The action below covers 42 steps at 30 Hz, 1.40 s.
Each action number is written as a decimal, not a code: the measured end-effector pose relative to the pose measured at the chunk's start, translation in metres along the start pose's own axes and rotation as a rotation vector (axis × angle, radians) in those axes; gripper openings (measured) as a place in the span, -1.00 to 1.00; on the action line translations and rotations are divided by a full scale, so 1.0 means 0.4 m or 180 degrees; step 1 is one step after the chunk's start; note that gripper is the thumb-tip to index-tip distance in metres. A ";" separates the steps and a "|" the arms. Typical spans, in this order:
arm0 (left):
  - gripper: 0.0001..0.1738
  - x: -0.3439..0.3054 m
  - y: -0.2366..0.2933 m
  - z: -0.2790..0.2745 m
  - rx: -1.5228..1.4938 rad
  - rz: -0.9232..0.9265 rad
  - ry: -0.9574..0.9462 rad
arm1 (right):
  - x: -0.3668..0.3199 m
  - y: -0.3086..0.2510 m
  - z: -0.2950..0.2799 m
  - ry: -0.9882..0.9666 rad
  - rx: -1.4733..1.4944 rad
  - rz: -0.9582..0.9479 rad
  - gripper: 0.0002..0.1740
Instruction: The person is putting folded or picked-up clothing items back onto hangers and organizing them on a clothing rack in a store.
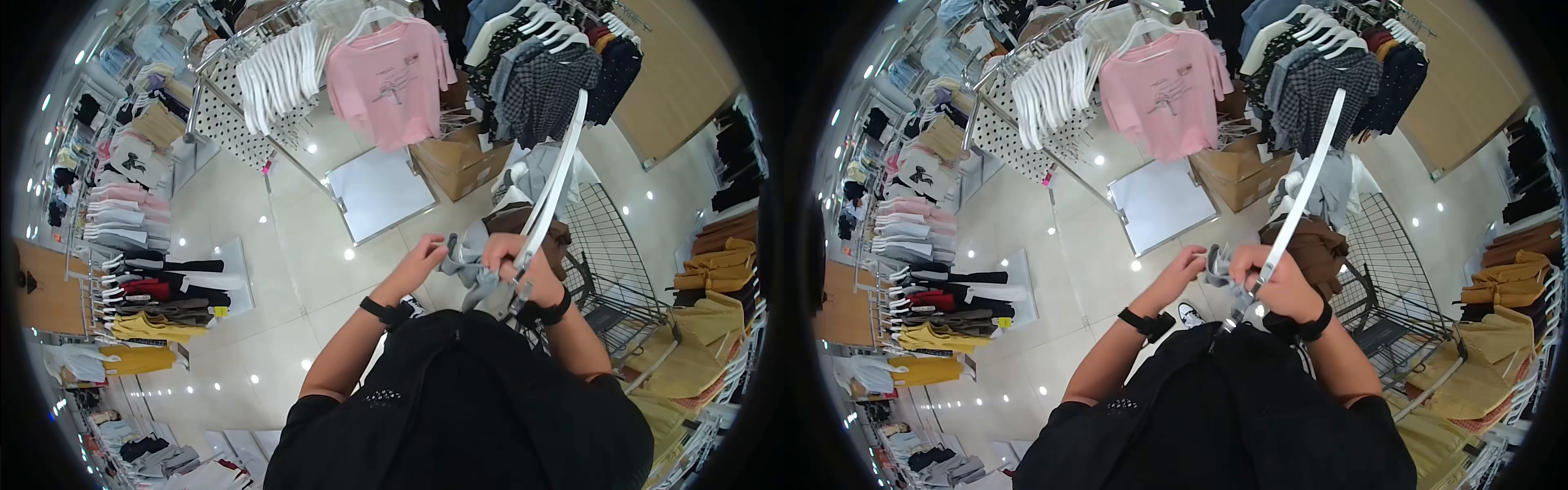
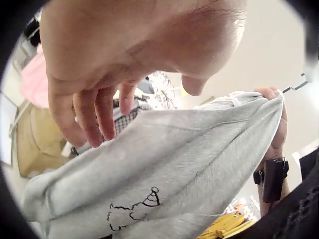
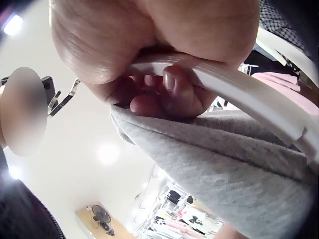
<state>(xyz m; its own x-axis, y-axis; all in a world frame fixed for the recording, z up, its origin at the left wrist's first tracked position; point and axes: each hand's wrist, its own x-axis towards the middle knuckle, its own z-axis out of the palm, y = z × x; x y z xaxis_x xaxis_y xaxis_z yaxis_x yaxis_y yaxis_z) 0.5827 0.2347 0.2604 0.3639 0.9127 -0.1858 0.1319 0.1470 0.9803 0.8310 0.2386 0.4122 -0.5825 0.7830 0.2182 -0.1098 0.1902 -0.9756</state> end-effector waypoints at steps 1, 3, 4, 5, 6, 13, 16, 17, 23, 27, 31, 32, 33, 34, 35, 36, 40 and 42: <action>-0.43 0.016 -0.007 0.037 -0.0071 -0.0259 -0.0006 | -0.037 0.012 -0.017 0.0046 0.0095 -0.0035 -0.91; -0.43 0.021 0.021 0.115 0.0095 -0.0496 -0.0311 | -0.106 0.015 -0.044 0.0188 0.0425 0.0050 -0.93; -0.43 0.026 0.008 0.151 0.0222 -0.0526 -0.0742 | -0.138 0.028 -0.059 0.0287 0.0446 0.0053 -0.97; -0.44 0.028 -0.009 0.189 0.0335 -0.0571 -0.1186 | -0.164 0.038 -0.068 0.0330 0.0472 0.0057 -0.97; -0.46 0.037 -0.036 0.224 0.0171 -0.0487 -0.1317 | -0.190 0.045 -0.077 0.0373 0.0663 0.0165 -0.99; -0.42 0.025 -0.089 0.354 -0.0486 -0.0524 -0.0983 | -0.296 0.085 -0.066 0.0316 0.0993 0.0416 -0.96; -0.52 0.012 -0.067 0.374 -0.0618 -0.0955 -0.1351 | -0.317 0.067 -0.077 0.0305 0.1150 0.0447 -0.98; -0.55 0.004 -0.061 0.381 -0.0858 -0.1190 -0.1679 | -0.329 0.073 -0.084 0.0328 0.1178 0.0437 -0.98; -0.73 -0.066 -0.121 0.381 -0.0903 -0.1262 -0.2034 | -0.372 0.081 -0.132 0.0748 0.1354 0.0533 -0.95; -0.69 -0.104 -0.098 0.312 -0.0247 -0.1231 -0.2095 | -0.405 0.130 -0.165 0.1257 0.0945 0.0713 -0.87; -0.67 -0.143 -0.053 0.254 -0.0365 -0.1379 -0.1462 | -0.429 0.173 -0.218 0.1579 0.0809 0.0732 -0.84; -0.62 -0.147 0.001 0.251 -0.0174 -0.1268 -0.1428 | -0.433 0.166 -0.234 0.1519 0.0690 0.0817 -0.85; -0.62 -0.146 0.031 0.245 -0.0182 -0.1276 -0.1401 | -0.426 0.153 -0.236 0.1492 0.0700 0.0821 -0.85; -0.64 -0.144 0.054 0.238 0.0229 -0.1197 -0.1375 | -0.417 0.139 -0.235 0.1500 0.0433 0.0892 -0.89; -0.65 -0.144 0.072 0.233 0.0638 -0.1122 -0.1348 | -0.409 0.135 -0.234 0.1506 0.0167 0.0964 -0.93; -0.68 -0.150 0.085 0.230 0.0544 -0.0920 -0.1061 | -0.402 0.146 -0.238 0.1320 -0.0080 0.0769 -0.86; -0.65 -0.166 0.148 0.227 0.0099 -0.0291 -0.0196 | -0.394 0.132 -0.241 0.1089 -0.0907 0.0944 -0.73; -0.65 -0.174 0.164 0.232 -0.0045 -0.0249 0.0034 | -0.392 0.146 -0.236 0.1215 -0.1358 0.0839 -0.75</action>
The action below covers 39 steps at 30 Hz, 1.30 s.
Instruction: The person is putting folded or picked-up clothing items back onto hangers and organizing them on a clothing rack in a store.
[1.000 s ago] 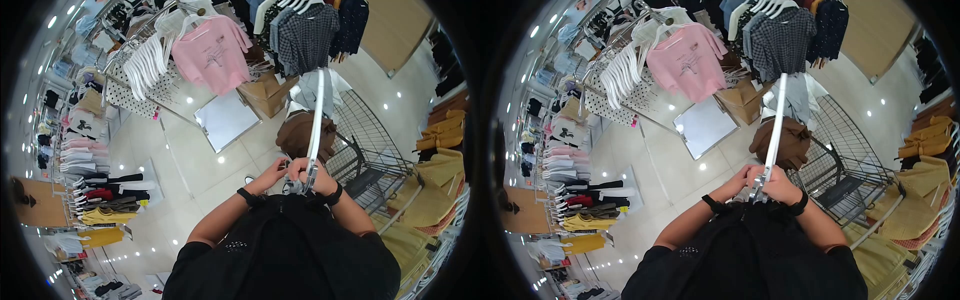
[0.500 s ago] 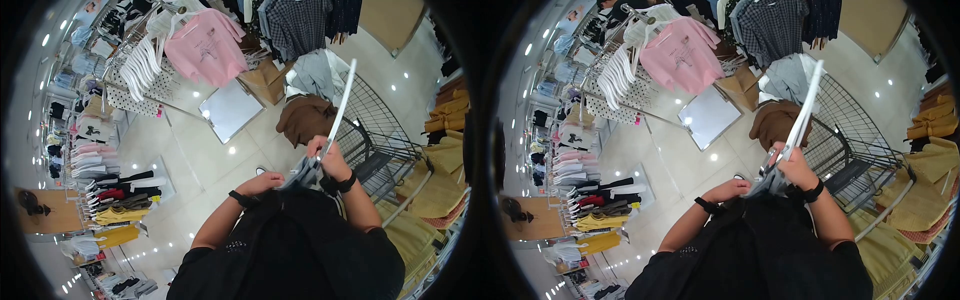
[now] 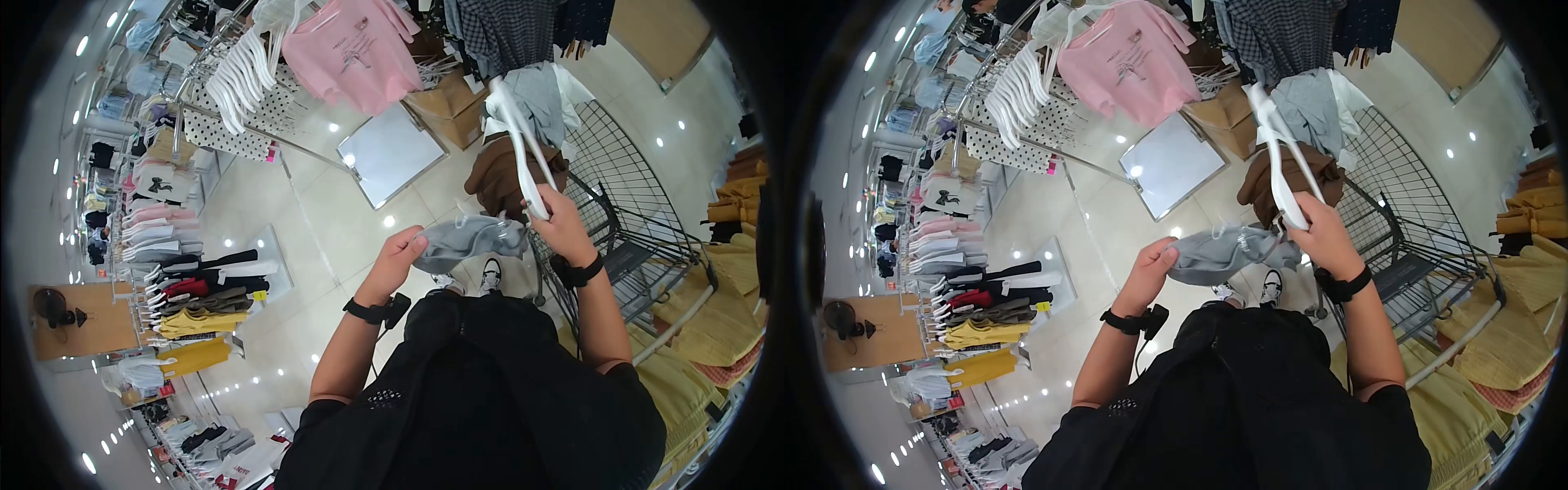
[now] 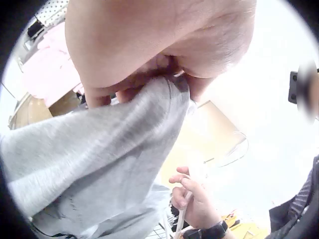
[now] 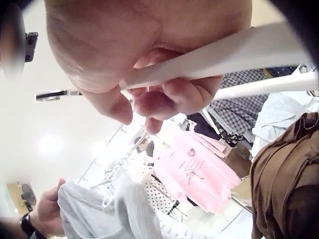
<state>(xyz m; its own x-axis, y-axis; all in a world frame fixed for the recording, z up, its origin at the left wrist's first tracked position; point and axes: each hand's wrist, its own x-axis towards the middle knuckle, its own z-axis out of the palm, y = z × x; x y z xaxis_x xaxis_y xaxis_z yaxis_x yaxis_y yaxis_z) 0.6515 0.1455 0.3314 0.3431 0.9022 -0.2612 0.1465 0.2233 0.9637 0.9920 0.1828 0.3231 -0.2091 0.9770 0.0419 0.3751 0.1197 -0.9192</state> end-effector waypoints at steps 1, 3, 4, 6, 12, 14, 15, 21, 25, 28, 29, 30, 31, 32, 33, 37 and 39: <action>-0.64 -0.005 0.007 0.002 -0.0159 0.0051 0.0213 | 0.001 0.013 0.011 -0.0013 0.0019 -0.0002 -0.75; -0.64 -0.013 0.027 0.002 -0.0129 0.0040 0.0281 | 0.003 0.020 0.033 0.0506 0.0307 -0.0317 -0.70; -0.63 -0.017 0.031 0.002 -0.0113 0.0038 0.0329 | -0.009 0.011 0.058 0.0648 0.0963 0.0297 -0.73; -0.64 -0.023 0.031 -0.008 -0.0056 0.0019 0.0318 | 0.001 -0.010 0.071 0.0420 0.1274 0.0256 -0.74; -0.64 -0.066 0.032 -0.027 0.0088 -0.0105 0.0364 | 0.034 -0.098 0.141 0.0717 0.2606 0.0449 -0.35; -0.64 -0.089 0.033 -0.029 0.0175 -0.0196 0.0362 | 0.067 -0.127 0.155 0.0676 0.3496 0.0533 -0.38; -0.64 -0.100 0.044 -0.021 0.0100 -0.0095 0.0425 | 0.083 -0.142 0.163 0.0605 0.3911 0.0514 -0.40; -0.65 -0.207 0.037 -0.067 -0.0060 0.0025 0.0430 | 0.107 -0.219 0.314 -0.0186 0.4718 -0.0060 -0.44; -0.68 -0.297 0.041 -0.111 -0.0863 0.0239 0.0846 | 0.058 -0.127 0.474 -0.0265 0.4046 0.0075 -0.46; -0.70 -0.362 0.039 -0.160 -0.1635 0.0374 0.1594 | -0.002 -0.009 0.497 0.0085 0.3001 0.0459 -0.45; -0.70 -0.381 0.026 -0.188 -0.1678 0.0385 0.1592 | -0.022 0.018 0.475 -0.0048 0.1833 0.0391 -0.42; -0.72 -0.397 0.004 -0.219 -0.1561 0.0459 0.1494 | -0.049 0.013 0.475 0.0003 0.1466 0.0260 -0.42; -0.73 -0.409 -0.019 -0.232 -0.1440 0.0538 0.1406 | -0.075 0.007 0.475 0.0044 0.1104 0.0120 -0.41; -0.72 -0.410 -0.037 -0.225 -0.1413 0.0377 0.1570 | -0.084 0.006 0.478 0.0054 0.1049 0.0129 -0.42; -0.72 -0.415 -0.057 -0.225 -0.1436 0.0410 0.1586 | -0.087 0.005 0.465 0.0035 0.1023 0.0100 -0.42; -0.67 -0.430 -0.058 -0.195 0.0211 0.0154 0.1681 | -0.086 -0.043 0.413 -0.0545 -0.0248 -0.0532 -0.56; -0.70 -0.406 -0.043 -0.162 0.0885 0.0069 0.1513 | -0.078 -0.042 0.406 -0.0805 -0.0739 -0.1230 -0.67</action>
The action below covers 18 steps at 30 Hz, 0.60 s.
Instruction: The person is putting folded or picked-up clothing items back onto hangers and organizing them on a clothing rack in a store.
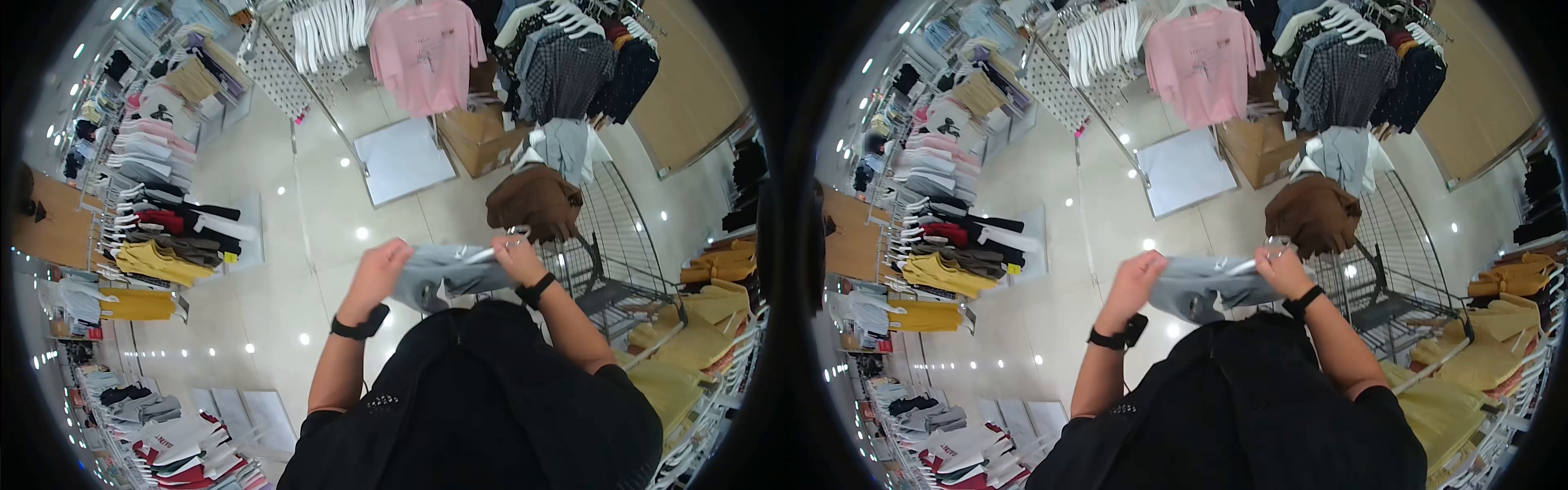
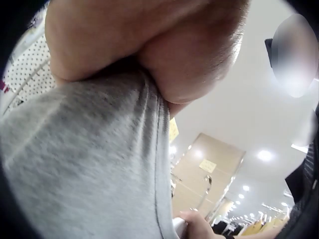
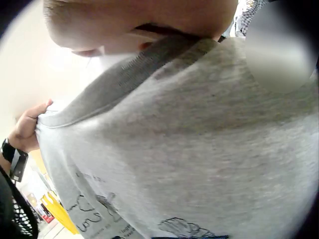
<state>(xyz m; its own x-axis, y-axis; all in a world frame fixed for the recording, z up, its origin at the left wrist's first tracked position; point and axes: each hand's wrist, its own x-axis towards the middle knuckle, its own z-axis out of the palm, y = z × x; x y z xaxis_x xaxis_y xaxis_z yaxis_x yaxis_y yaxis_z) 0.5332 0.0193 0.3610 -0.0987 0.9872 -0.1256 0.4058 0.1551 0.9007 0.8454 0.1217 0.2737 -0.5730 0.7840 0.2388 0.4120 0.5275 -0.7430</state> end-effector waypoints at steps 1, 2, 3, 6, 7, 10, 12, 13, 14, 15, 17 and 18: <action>-0.71 0.011 0.012 0.026 0.0220 0.0176 -0.0086 | 0.003 -0.003 0.001 0.0020 0.0208 0.0055 -0.73; -0.72 0.019 0.020 0.059 0.0446 0.0336 -0.0171 | -0.001 0.009 0.004 -0.0184 0.0098 0.0452 -0.72; -0.74 0.030 0.028 0.097 0.0596 0.0589 -0.0172 | 0.003 -0.017 -0.012 -0.0259 0.0152 0.0601 -0.70; -0.73 0.092 0.045 0.178 0.1139 0.1217 -0.0283 | 0.018 -0.044 -0.037 -0.0204 0.0758 0.0425 -0.65; -0.72 0.114 0.056 0.201 0.1026 0.1245 -0.0510 | 0.019 -0.051 -0.062 -0.0159 0.0778 0.0353 -0.65; -0.73 0.173 0.082 0.269 0.1061 0.1208 -0.0786 | 0.010 -0.011 -0.112 0.0142 0.1245 0.0572 -0.73; -0.75 0.197 0.143 0.313 0.0744 0.1215 -0.0862 | 0.004 0.035 -0.154 0.0201 0.1342 0.0465 -0.75; -0.73 0.201 0.172 0.327 0.0885 0.0982 -0.1066 | -0.003 0.057 -0.168 0.0249 0.1474 0.0620 -0.75; -0.73 0.211 0.184 0.343 0.0904 0.0973 -0.1098 | -0.013 0.078 -0.177 0.0284 0.1606 0.0782 -0.75; -0.72 0.218 0.193 0.360 0.1181 0.0955 -0.1427 | -0.023 0.101 -0.178 0.0344 0.1681 0.0979 -0.75; -0.71 0.236 0.203 0.388 0.1436 0.0936 -0.1723 | -0.038 0.127 -0.187 0.0338 0.1792 0.1074 -0.75; -0.70 0.239 0.200 0.398 0.1585 0.0953 -0.1698 | -0.036 0.134 -0.193 0.0332 0.1906 0.1158 -0.75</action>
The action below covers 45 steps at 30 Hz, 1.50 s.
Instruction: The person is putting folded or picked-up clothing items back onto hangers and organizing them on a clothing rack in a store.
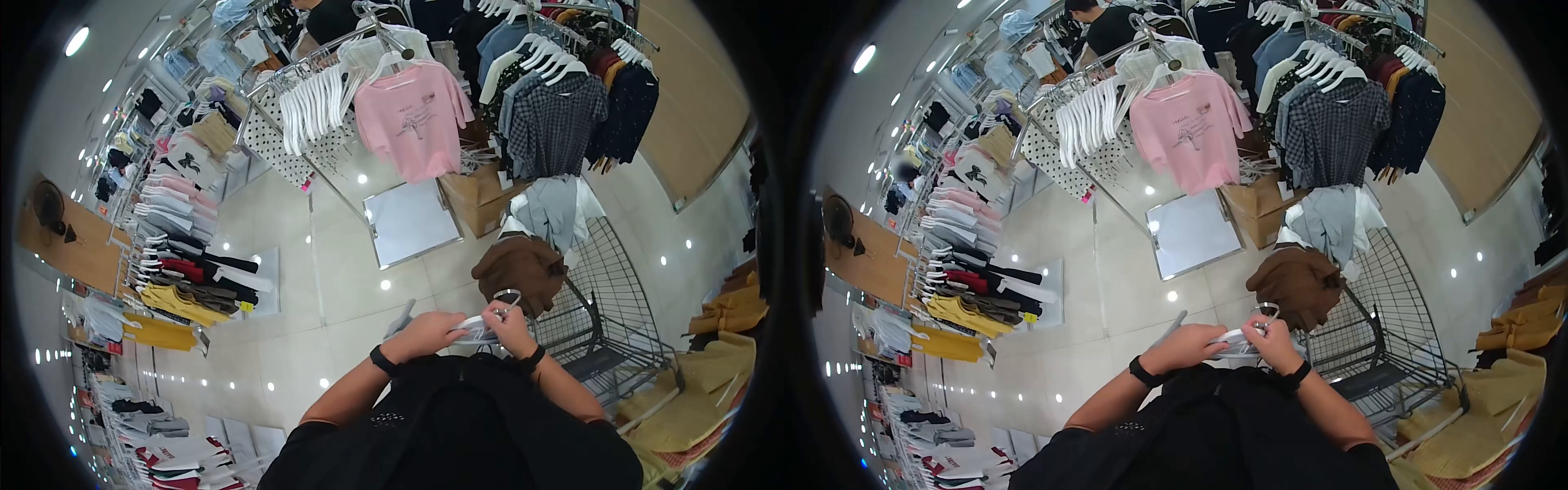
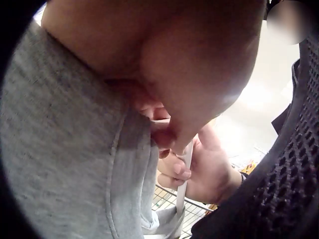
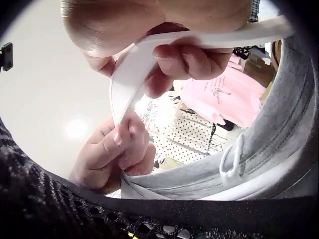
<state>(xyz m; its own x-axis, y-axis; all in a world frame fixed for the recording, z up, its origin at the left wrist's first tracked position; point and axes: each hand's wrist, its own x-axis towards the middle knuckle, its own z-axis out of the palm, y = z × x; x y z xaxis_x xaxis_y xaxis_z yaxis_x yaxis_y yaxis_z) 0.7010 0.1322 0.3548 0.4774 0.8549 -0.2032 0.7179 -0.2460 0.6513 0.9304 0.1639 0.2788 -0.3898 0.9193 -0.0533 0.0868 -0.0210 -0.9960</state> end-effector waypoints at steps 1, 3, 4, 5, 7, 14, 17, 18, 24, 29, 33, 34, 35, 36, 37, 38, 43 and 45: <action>-0.69 0.007 -0.004 0.005 0.0145 -0.0028 -0.0014 | 0.000 -0.002 -0.006 0.0029 -0.0030 0.0132 -0.73; -0.69 0.020 -0.050 0.011 0.0052 0.0028 0.0190 | 0.018 0.036 -0.014 0.0080 -0.0387 -0.0085 -0.71; -0.69 0.023 -0.076 0.011 -0.0028 0.0093 0.0407 | 0.029 0.051 -0.018 0.0134 -0.0748 -0.0322 -0.69; -0.69 0.023 -0.088 -0.002 -0.0061 0.0084 0.0418 | 0.044 0.040 -0.019 0.0111 -0.0769 -0.0304 -0.69; -0.69 0.021 -0.118 -0.040 -0.0310 -0.0164 0.0478 | 0.083 0.003 -0.011 0.0043 -0.1157 -0.0460 -0.63; -0.69 0.039 -0.282 -0.105 -0.0740 -0.0497 0.0692 | 0.275 0.003 0.066 -0.0492 -0.1501 0.0408 -0.57; -0.70 0.048 -0.349 -0.133 -0.1005 -0.0465 0.0791 | 0.362 -0.013 0.123 -0.0379 -0.1822 0.0342 -0.58; -0.70 0.047 -0.369 -0.146 -0.1005 -0.0438 0.0841 | 0.395 -0.015 0.135 -0.0325 -0.1926 0.0245 -0.59; -0.67 0.017 -0.513 -0.327 -0.1641 -0.0432 0.1100 | 0.576 -0.070 0.247 0.0012 -0.2519 -0.0083 -0.62; -0.58 0.017 -0.692 -0.398 -0.1664 -0.0344 0.1445 | 0.695 -0.072 0.246 0.0566 -0.2132 0.0004 -0.66; -0.54 0.033 -0.817 -0.403 -0.1964 -0.0726 0.1379 | 0.777 -0.065 0.184 0.1013 -0.2130 0.0201 -0.67; -0.54 0.049 -0.852 -0.400 -0.2127 -0.0825 0.1465 | 0.807 -0.063 0.165 0.1145 -0.2168 0.0187 -0.68; -0.54 0.062 -0.878 -0.396 -0.2129 -0.0848 0.1446 | 0.833 -0.070 0.140 0.1255 -0.2278 0.0224 -0.68; -0.54 0.075 -0.899 -0.394 -0.2276 -0.0928 0.1287 | 0.860 -0.069 0.112 0.1350 -0.2383 0.0270 -0.68; -0.55 0.092 -0.922 -0.394 -0.2424 -0.1008 0.1128 | 0.896 -0.022 0.063 0.1519 -0.2143 0.0130 -0.68; -0.55 0.109 -0.939 -0.405 -0.2411 -0.1049 0.1123 | 0.927 -0.050 0.042 0.1650 -0.2145 0.0138 -0.69; -0.51 0.184 -1.042 -0.417 -0.0838 -0.1512 -0.0212 | 1.133 -0.086 -0.096 0.1986 -0.2120 -0.0236 -0.66; -0.51 0.205 -1.087 -0.419 -0.0622 -0.1695 -0.0306 | 1.227 -0.147 -0.115 0.1994 -0.1995 -0.0208 -0.67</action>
<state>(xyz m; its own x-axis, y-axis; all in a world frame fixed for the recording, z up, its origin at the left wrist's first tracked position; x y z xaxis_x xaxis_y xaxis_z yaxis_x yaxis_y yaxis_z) 0.3430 0.3857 0.1774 0.1260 0.7902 -0.5997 0.7692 0.3039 0.5621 0.7763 0.6344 0.3144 0.1458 0.9612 0.2341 0.6394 0.0890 -0.7637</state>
